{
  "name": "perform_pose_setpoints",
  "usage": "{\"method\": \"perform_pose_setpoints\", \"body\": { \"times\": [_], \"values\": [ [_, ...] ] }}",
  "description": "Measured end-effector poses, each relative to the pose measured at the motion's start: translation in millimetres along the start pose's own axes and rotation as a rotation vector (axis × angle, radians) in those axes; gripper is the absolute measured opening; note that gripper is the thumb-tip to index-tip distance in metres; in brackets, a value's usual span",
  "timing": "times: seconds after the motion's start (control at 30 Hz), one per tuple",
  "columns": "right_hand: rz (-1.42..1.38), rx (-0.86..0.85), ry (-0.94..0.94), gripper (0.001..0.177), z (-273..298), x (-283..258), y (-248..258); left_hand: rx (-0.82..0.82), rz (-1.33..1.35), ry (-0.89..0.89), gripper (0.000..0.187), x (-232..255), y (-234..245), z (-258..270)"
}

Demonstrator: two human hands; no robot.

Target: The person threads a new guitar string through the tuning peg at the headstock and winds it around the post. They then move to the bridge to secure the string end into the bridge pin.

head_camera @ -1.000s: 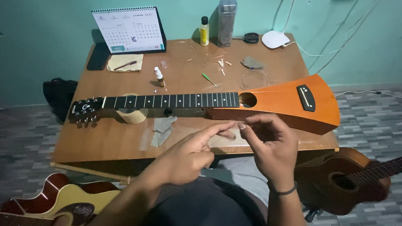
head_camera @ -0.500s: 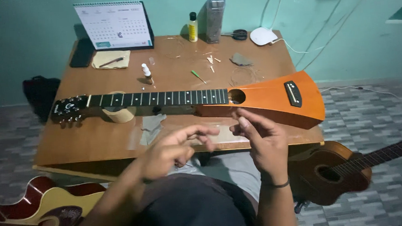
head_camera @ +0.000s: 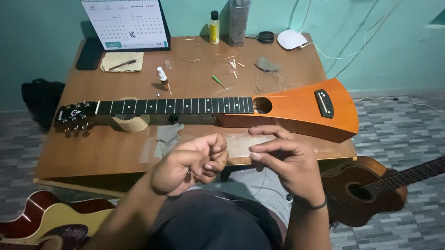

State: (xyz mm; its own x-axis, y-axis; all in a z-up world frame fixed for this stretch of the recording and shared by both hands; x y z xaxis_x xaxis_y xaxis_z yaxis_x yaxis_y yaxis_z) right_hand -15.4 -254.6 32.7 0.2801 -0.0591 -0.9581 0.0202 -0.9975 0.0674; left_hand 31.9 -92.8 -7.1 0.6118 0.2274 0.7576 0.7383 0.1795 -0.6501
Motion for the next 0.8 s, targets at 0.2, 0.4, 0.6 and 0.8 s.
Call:
{"method": "perform_pose_setpoints", "body": {
  "times": [0.2,0.4,0.6,0.8],
  "values": [
    [0.352,0.188,0.028,0.021,2,-17,-1,-0.031,-0.308,-0.029,0.066,23,-38,-2],
    [0.487,0.295,0.143,0.023,8,-22,-1,0.075,-0.525,-0.105,0.08,32,-31,2],
    [0.48,0.272,0.127,0.026,5,-23,-6,0.085,-0.528,-0.183,0.086,25,-19,4],
    [0.285,0.22,0.208,0.017,5,-9,-4,0.053,-0.438,-0.208,0.094,19,-11,0]
  ]
}}
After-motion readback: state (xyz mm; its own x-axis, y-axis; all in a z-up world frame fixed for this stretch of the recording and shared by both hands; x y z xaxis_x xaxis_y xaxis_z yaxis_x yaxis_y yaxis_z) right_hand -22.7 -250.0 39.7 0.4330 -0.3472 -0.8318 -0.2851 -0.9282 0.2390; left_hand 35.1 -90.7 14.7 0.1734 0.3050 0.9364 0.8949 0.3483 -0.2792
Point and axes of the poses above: each hand's wrist, its own z-axis away from the middle knuckle, its own y-axis out of the back of the hand, x = y × z, the point moved 8 cm from there along -z, towards the middle knuckle, and after that the axes turned 11 degrees about -x, right-handed, at the moved point
